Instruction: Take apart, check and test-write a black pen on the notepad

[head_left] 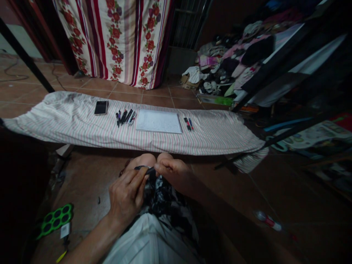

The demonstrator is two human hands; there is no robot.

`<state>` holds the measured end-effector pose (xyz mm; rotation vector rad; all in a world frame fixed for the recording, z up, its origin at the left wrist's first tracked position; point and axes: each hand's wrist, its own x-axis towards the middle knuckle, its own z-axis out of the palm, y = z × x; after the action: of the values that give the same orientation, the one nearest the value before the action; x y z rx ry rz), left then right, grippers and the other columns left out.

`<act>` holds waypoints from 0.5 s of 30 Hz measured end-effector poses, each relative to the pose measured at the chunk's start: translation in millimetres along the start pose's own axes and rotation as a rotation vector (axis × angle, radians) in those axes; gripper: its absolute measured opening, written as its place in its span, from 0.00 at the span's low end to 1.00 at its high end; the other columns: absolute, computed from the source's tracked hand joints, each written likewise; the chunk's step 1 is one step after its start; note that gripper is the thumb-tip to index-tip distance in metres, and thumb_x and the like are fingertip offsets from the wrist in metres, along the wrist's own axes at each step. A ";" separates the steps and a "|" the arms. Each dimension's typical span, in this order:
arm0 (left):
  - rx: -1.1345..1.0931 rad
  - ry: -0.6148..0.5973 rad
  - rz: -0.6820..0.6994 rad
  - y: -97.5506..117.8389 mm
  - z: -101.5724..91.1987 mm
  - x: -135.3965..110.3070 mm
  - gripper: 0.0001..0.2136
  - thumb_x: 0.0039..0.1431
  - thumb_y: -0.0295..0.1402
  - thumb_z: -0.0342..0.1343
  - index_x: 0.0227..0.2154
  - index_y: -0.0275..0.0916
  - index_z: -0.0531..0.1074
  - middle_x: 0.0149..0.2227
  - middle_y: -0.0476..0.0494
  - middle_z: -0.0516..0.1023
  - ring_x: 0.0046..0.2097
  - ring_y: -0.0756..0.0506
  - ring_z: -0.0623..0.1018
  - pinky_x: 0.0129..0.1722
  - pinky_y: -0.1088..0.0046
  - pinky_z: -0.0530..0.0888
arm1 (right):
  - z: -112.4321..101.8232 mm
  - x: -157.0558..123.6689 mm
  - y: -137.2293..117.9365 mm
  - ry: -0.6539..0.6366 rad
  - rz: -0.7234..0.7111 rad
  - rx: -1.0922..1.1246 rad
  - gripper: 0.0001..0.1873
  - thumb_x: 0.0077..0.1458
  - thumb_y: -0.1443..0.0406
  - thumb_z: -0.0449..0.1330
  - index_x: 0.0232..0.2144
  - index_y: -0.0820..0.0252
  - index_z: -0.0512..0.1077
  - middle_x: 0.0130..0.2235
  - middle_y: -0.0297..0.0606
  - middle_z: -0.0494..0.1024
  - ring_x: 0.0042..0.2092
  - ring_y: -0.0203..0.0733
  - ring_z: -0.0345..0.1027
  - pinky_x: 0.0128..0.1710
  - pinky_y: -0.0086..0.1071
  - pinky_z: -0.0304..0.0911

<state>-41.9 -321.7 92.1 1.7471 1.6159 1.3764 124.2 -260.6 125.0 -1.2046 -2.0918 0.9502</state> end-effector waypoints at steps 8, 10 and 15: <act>0.072 0.055 0.252 -7.2 3.9 -2.0 0.10 0.54 0.29 0.55 0.38 0.40 0.77 0.32 0.44 0.80 0.33 0.46 0.78 0.36 0.73 0.73 | 2.4 -1.1 -1.2 0.056 -0.321 -0.176 0.16 0.60 0.63 0.47 0.25 0.60 0.68 0.29 0.37 0.70 0.33 0.36 0.62 0.36 0.31 0.58; 0.105 0.043 0.287 -6.7 3.0 -2.0 0.09 0.56 0.29 0.54 0.38 0.37 0.76 0.33 0.43 0.80 0.34 0.46 0.79 0.35 0.74 0.74 | 1.6 -0.9 -1.0 0.045 -0.345 -0.201 0.15 0.60 0.63 0.47 0.25 0.60 0.68 0.29 0.37 0.71 0.33 0.37 0.63 0.36 0.31 0.58; 0.109 -0.020 0.223 0.7 -2.8 -0.5 0.10 0.57 0.30 0.52 0.37 0.34 0.77 0.33 0.40 0.80 0.35 0.45 0.79 0.33 0.74 0.74 | -9.4 1.3 -6.7 -0.051 -0.422 -0.213 0.14 0.61 0.62 0.48 0.27 0.61 0.68 0.30 0.36 0.72 0.34 0.36 0.64 0.38 0.30 0.59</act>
<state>-43.7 -323.3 93.7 2.0513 1.5491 1.3849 127.1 -259.0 136.1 -0.7859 -2.4042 0.5814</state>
